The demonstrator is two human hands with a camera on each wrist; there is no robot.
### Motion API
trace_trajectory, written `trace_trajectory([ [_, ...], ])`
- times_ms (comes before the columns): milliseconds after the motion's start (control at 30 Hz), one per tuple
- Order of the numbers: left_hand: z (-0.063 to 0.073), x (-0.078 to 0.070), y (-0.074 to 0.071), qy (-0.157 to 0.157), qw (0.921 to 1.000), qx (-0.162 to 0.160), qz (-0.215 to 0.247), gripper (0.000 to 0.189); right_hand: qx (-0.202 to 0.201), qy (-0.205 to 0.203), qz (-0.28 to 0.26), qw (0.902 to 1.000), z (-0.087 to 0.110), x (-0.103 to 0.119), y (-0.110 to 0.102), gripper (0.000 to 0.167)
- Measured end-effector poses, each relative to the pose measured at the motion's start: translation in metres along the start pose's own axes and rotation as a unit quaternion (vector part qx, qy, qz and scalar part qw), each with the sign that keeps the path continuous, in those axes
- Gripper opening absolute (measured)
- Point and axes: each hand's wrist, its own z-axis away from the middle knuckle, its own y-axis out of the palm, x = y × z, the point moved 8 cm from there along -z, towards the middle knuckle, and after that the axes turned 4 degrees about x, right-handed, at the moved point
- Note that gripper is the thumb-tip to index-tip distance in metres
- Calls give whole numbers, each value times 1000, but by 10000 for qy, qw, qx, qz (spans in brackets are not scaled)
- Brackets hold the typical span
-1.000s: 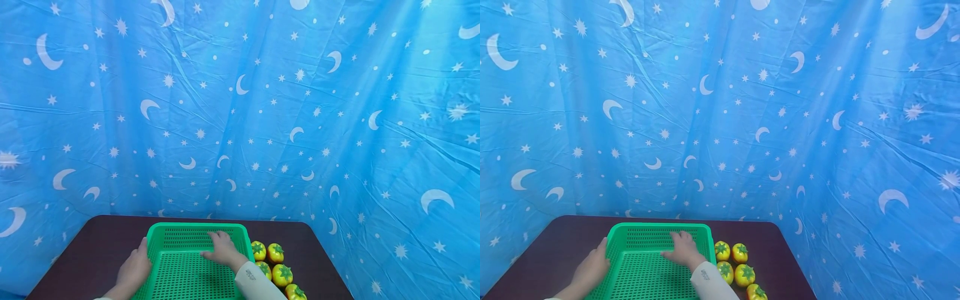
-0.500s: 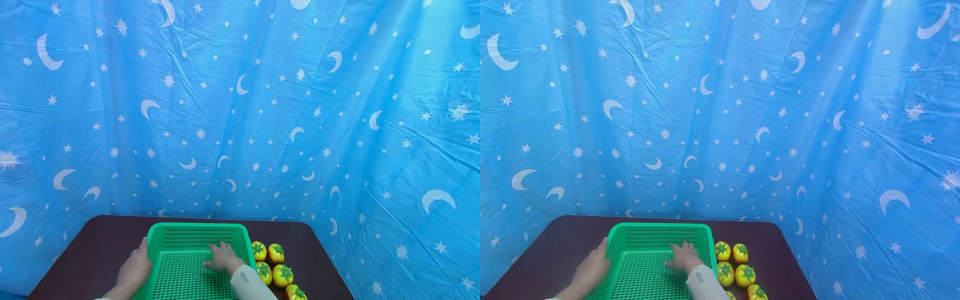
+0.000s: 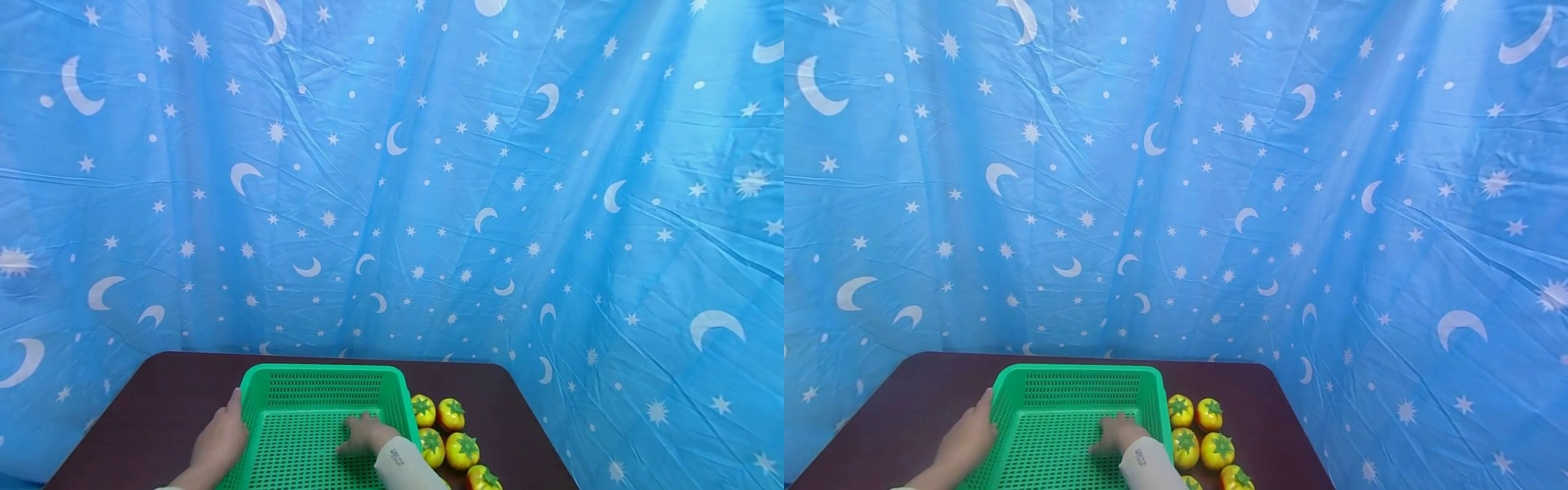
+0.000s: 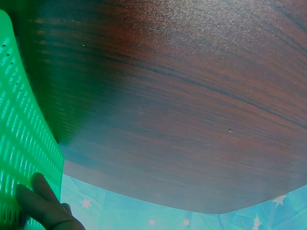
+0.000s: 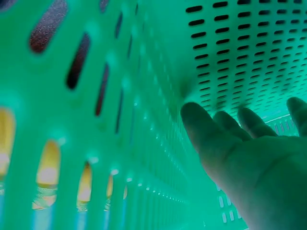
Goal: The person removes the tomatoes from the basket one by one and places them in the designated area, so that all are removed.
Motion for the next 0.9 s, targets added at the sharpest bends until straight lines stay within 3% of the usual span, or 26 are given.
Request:
trace_trajectory([
  [400, 1, 3, 0, -55, 10000, 38, -25, 68, 87, 49, 87, 9999, 0, 4, 2, 55],
  [700, -1, 5, 4, -390, 9985, 335, -186, 70, 127, -104, 138, 9998, -12, 7, 2, 57],
  [900, -4, 4, 11, -624, 9957, 584, -354, 88, 122, -205, 17, 9997, -10, 12, -1, 55],
])
